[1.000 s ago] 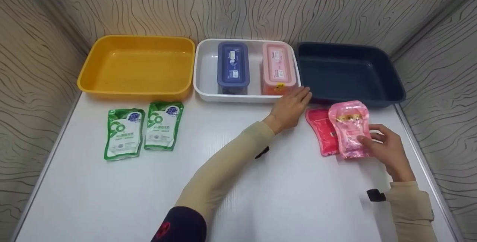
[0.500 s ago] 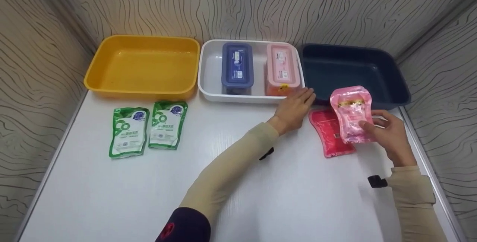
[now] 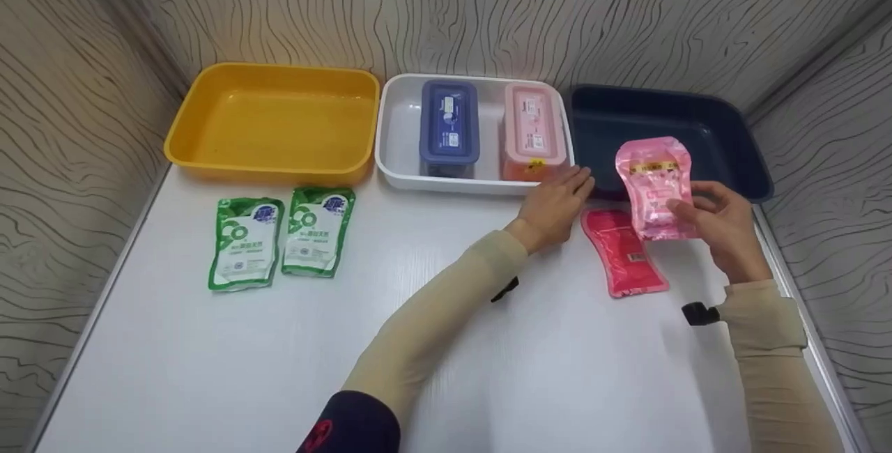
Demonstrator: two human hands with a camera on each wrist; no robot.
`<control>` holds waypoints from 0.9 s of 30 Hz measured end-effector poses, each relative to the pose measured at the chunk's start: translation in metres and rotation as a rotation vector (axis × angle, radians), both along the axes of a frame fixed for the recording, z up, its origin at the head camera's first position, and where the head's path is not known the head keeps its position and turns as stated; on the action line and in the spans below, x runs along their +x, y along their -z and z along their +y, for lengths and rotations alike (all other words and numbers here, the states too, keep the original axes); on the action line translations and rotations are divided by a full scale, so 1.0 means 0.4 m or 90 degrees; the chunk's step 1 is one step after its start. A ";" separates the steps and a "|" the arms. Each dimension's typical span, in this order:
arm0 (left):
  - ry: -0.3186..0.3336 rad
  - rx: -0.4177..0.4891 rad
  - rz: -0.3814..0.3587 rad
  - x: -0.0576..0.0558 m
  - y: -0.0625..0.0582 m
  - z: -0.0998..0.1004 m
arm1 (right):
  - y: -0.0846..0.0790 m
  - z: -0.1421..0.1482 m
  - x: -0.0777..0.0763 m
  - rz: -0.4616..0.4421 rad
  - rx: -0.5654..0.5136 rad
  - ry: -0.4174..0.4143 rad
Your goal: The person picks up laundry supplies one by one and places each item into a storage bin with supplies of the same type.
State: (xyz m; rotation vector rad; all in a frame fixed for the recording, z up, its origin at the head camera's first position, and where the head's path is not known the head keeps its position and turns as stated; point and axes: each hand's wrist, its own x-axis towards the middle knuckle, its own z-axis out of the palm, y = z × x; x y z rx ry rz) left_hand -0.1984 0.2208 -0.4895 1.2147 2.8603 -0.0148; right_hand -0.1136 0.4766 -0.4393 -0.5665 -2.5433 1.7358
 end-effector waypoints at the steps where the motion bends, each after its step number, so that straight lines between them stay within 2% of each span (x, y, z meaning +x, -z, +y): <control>1: -0.002 0.000 -0.001 0.000 0.000 0.001 | -0.002 0.000 -0.005 0.001 -0.010 0.004; 11: 0.000 -0.012 -0.001 0.005 -0.001 -0.001 | -0.017 -0.012 -0.045 0.030 -0.106 0.023; 15: -0.001 -0.010 -0.002 0.006 -0.001 -0.001 | -0.020 -0.018 -0.060 0.017 -0.112 0.012; 23: 0.000 -0.011 0.002 0.005 0.000 0.001 | -0.021 -0.023 -0.095 -0.023 -0.071 -0.012; 27: 0.002 -0.011 0.005 0.004 0.002 0.001 | -0.019 -0.023 -0.107 -0.014 -0.093 -0.017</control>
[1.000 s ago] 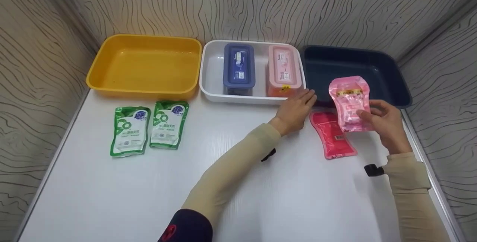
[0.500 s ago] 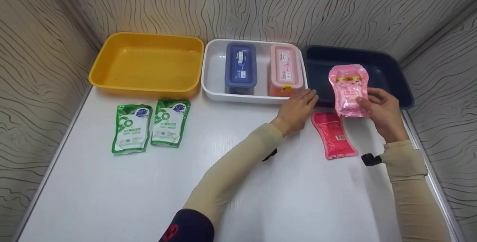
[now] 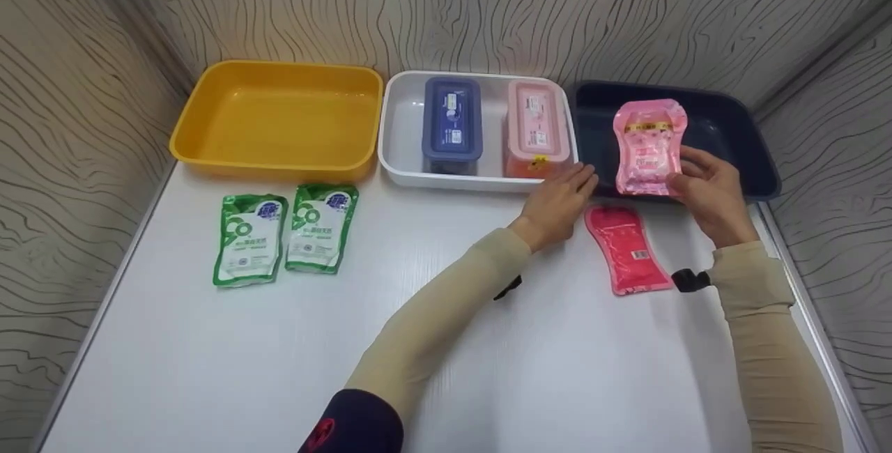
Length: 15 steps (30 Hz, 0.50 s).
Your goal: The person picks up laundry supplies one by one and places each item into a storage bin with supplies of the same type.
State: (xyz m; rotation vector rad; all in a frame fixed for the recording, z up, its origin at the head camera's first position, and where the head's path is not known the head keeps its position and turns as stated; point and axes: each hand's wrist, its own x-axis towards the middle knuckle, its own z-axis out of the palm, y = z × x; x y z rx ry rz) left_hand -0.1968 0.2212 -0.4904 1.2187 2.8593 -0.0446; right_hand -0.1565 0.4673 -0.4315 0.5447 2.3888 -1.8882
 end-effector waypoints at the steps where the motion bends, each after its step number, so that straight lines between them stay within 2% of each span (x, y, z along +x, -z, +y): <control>1: 0.000 0.002 0.000 0.000 0.000 0.000 | 0.000 0.000 -0.003 0.005 -0.011 0.002; 8: -0.004 0.004 -0.005 0.003 0.002 0.001 | 0.017 -0.004 -0.020 0.042 -0.110 0.047; 15: -0.012 0.007 -0.017 0.003 -0.003 0.000 | 0.031 -0.015 -0.051 0.026 -0.157 0.105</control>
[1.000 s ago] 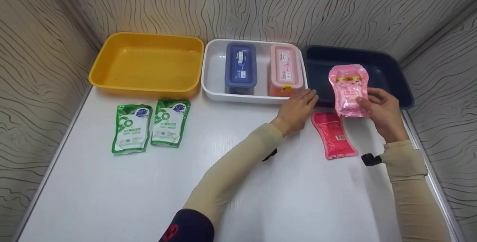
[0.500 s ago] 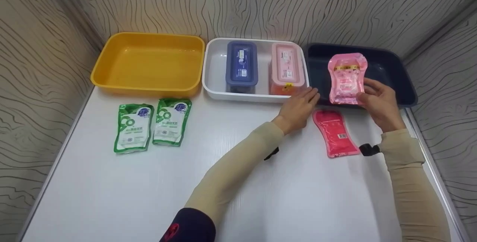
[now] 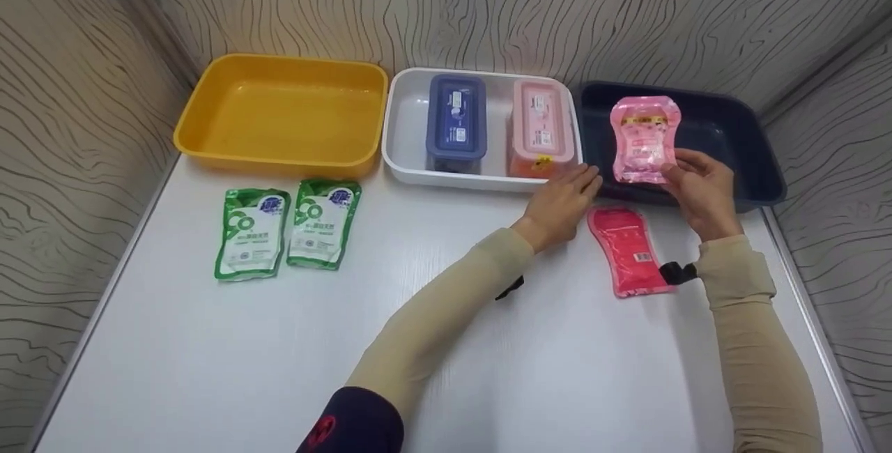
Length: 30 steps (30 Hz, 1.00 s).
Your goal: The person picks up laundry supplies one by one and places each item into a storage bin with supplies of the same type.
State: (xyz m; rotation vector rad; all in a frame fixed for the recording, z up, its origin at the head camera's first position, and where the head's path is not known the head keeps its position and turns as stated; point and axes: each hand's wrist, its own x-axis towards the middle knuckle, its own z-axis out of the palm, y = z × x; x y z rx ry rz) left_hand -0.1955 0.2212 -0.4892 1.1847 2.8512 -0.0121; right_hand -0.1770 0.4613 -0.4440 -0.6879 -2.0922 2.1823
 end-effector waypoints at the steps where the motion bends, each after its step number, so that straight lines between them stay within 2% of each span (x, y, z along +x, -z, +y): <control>1: 0.001 0.000 0.000 0.000 -0.001 0.000 | 0.001 -0.001 -0.005 -0.003 -0.016 0.011; 4: 0.004 -0.001 0.001 0.001 -0.001 -0.001 | 0.007 -0.004 -0.022 -0.012 -0.043 0.042; 7: 0.004 -0.004 0.004 0.002 -0.001 0.000 | 0.016 -0.007 -0.039 -0.031 -0.022 0.048; 13: 0.008 -0.015 0.016 0.002 -0.003 0.005 | 0.033 -0.016 -0.061 -0.055 0.050 0.021; 18: 0.014 -0.032 0.035 -0.001 -0.003 0.004 | 0.038 -0.022 -0.075 -0.040 0.067 0.011; 25: 0.009 -0.027 0.029 -0.004 -0.002 0.000 | 0.039 -0.031 -0.092 -0.059 0.140 -0.014; 30: 0.008 -0.035 0.030 -0.002 0.000 0.005 | 0.050 -0.035 -0.104 -0.062 0.183 -0.012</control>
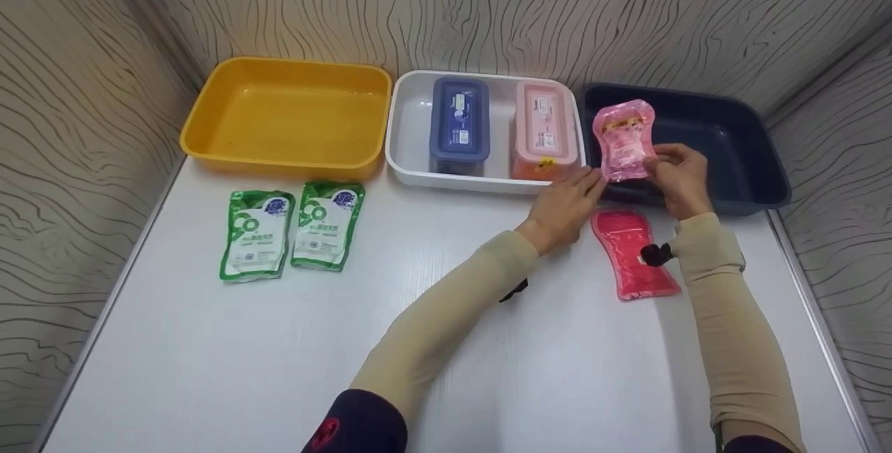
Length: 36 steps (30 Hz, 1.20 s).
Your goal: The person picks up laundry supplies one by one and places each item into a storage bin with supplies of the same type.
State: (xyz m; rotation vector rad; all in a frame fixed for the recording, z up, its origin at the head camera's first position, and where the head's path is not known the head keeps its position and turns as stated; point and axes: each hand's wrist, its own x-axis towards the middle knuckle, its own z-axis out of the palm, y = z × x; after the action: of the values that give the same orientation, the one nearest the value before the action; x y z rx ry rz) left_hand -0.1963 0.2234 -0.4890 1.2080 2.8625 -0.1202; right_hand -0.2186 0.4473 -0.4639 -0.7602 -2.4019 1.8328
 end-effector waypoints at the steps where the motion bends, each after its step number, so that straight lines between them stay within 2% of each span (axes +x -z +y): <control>1: 0.000 -0.001 -0.001 0.001 0.000 0.001 | 0.002 0.000 -0.002 -0.001 0.007 0.002; 11: -0.007 -0.011 -0.005 0.005 -0.004 0.005 | 0.012 0.000 -0.014 -0.007 0.064 -0.036; 20: 0.011 -0.023 0.024 0.006 0.002 0.002 | 0.022 -0.005 -0.015 0.012 0.102 -0.055; 36: 0.006 -0.028 0.013 0.001 0.003 0.001 | 0.033 -0.021 -0.015 -0.022 0.221 -0.092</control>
State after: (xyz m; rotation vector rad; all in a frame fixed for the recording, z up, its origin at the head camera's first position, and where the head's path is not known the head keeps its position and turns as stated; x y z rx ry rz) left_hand -0.1959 0.2236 -0.4903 1.2204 2.8560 -0.1952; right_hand -0.2245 0.4390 -0.4773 -0.6046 -2.7544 1.3869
